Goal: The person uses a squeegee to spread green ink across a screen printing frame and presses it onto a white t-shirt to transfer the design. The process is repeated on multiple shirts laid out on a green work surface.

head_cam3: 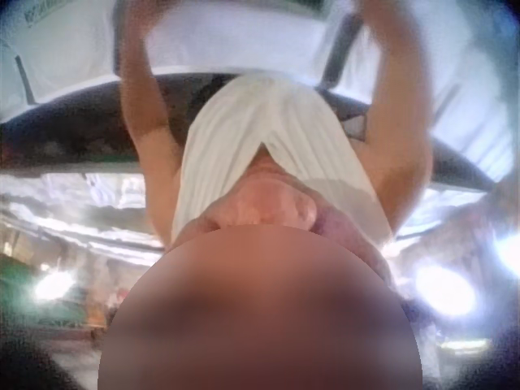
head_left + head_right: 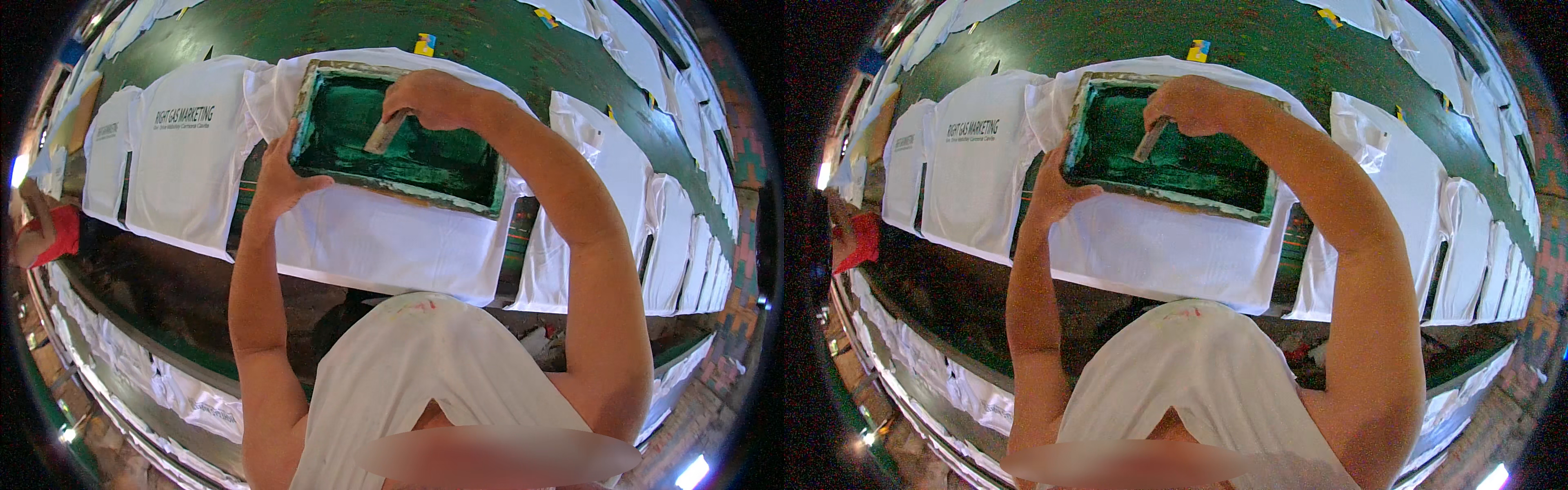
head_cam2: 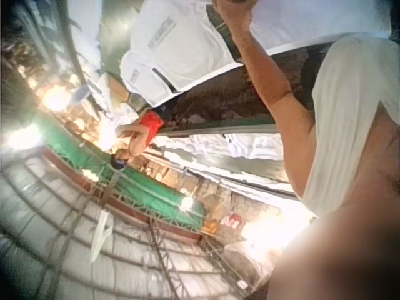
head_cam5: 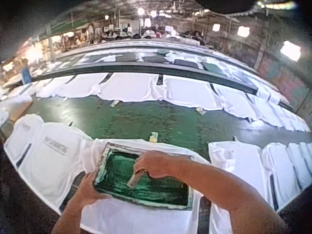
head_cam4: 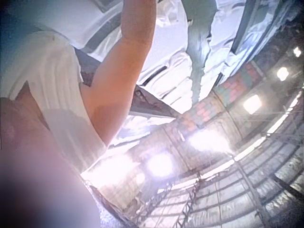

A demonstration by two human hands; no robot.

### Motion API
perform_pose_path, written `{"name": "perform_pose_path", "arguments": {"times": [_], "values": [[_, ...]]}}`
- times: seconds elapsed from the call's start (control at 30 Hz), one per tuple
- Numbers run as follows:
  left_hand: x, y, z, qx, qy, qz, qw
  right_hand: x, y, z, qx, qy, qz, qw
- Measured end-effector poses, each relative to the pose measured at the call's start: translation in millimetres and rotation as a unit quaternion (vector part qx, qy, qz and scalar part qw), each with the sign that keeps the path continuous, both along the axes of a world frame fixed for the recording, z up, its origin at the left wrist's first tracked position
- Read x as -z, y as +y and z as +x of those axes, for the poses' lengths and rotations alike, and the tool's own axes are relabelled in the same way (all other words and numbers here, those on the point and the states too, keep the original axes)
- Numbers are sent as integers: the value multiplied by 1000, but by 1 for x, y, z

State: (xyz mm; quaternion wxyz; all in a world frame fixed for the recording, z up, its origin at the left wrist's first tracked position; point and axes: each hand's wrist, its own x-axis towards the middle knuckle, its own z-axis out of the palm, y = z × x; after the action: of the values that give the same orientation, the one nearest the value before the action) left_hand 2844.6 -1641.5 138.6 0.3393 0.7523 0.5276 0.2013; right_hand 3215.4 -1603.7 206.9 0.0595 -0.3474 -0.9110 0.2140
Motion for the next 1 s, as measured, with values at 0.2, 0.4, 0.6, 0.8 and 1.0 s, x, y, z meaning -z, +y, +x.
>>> {"name": "perform_pose_path", "arguments": {"times": [0.2,0.4,0.6,0.8,1.0], "values": [[2,0,-1,-14,9,-27,999,4,-47,81,7,11,-5,1000],[1,0,1,-20,-9,-44,999,18,-135,98,137,40,85,986],[-1,1,0,-18,13,-48,999,17,-193,39,275,62,125,951],[15,14,-13,-13,-78,-17,997,0,-134,30,280,124,33,951],[20,27,0,-102,-120,37,987,18,-51,-36,299,123,97,941]]}}
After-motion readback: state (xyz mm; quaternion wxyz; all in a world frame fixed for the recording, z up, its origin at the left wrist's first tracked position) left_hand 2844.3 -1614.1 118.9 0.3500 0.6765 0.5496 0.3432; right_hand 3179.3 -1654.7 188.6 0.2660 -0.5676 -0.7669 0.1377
